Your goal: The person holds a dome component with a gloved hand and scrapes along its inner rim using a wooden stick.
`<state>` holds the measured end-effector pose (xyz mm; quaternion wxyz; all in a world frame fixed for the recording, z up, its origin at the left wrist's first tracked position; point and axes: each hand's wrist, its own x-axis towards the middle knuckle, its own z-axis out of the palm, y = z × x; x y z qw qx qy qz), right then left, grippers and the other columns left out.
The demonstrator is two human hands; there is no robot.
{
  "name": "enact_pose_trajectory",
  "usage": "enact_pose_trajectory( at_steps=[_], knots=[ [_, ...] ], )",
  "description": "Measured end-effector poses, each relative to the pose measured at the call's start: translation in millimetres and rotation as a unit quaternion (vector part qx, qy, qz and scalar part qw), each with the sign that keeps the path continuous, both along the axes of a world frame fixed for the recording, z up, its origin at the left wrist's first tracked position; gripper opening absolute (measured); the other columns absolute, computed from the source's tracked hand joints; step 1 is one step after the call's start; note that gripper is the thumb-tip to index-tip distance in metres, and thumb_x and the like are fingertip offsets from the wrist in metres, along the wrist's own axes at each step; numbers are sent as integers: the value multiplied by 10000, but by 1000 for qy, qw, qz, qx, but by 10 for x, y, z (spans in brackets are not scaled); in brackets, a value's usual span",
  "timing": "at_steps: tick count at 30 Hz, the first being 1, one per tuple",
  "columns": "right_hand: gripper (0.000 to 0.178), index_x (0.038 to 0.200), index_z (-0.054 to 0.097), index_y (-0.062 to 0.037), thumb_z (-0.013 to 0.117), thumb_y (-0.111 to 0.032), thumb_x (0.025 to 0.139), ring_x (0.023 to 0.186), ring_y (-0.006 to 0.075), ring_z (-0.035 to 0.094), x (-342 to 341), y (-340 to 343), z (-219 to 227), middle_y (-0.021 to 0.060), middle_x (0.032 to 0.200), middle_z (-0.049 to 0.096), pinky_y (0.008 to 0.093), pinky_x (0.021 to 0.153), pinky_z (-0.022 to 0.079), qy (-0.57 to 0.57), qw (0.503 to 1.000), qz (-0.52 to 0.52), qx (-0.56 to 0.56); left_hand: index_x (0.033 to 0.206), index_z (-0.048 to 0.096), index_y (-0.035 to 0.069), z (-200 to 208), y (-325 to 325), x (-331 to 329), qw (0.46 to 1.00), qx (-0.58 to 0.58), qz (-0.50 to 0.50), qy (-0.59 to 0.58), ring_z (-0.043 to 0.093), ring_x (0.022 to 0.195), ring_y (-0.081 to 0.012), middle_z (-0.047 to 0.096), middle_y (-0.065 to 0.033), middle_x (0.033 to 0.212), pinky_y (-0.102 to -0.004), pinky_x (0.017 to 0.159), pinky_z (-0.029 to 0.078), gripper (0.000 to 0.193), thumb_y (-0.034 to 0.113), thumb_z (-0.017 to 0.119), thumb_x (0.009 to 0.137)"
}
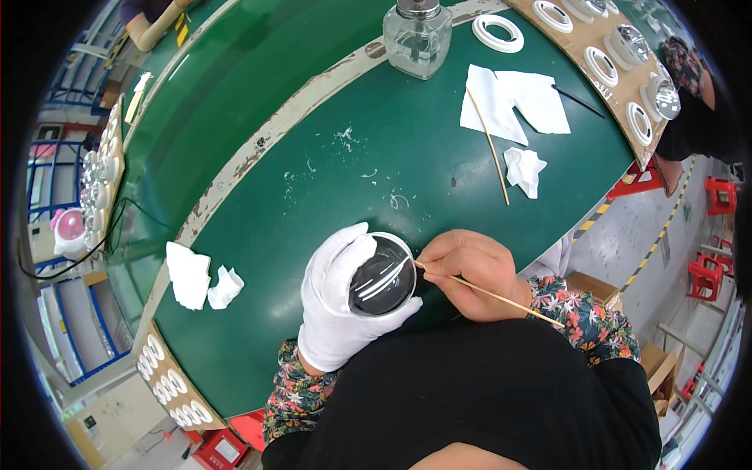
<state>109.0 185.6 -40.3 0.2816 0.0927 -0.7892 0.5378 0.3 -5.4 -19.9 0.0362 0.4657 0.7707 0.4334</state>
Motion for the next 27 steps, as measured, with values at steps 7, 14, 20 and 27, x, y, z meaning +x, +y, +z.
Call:
enact_pose_trajectory(
  at_steps=[7,14,20,27],
  knots=[
    [175,884,597,-9,727,75,803,731,280,665,8,6,6,143,911,683,350,641,526,0,1000,11,-8,1277,517,113,-13,-4,-12,1000,5,-4,-10,649,1024,-351,597,-183,1252,-422,858,540,883,225,966,525],
    [173,894,631,-2,746,70,787,751,269,674,-9,7,35,131,916,688,343,655,536,-9,1000,-24,7,1284,516,117,13,7,-14,1000,-3,-3,9,653,1017,-346,598,-173,1253,-421,852,541,885,230,964,529],
    [165,865,633,0,749,76,776,781,273,693,5,11,4,131,932,697,337,659,547,-3,1000,-13,6,1290,513,120,5,0,-15,1000,-7,-3,14,652,1023,-345,598,-170,1257,-423,851,539,894,234,965,527],
    [175,876,634,2,743,92,772,778,271,697,3,10,-5,134,935,696,339,654,552,16,1000,-8,15,1289,514,118,0,6,-17,1000,0,-4,5,650,1027,-350,594,-176,1261,-426,857,538,899,224,967,520]
  ],
)
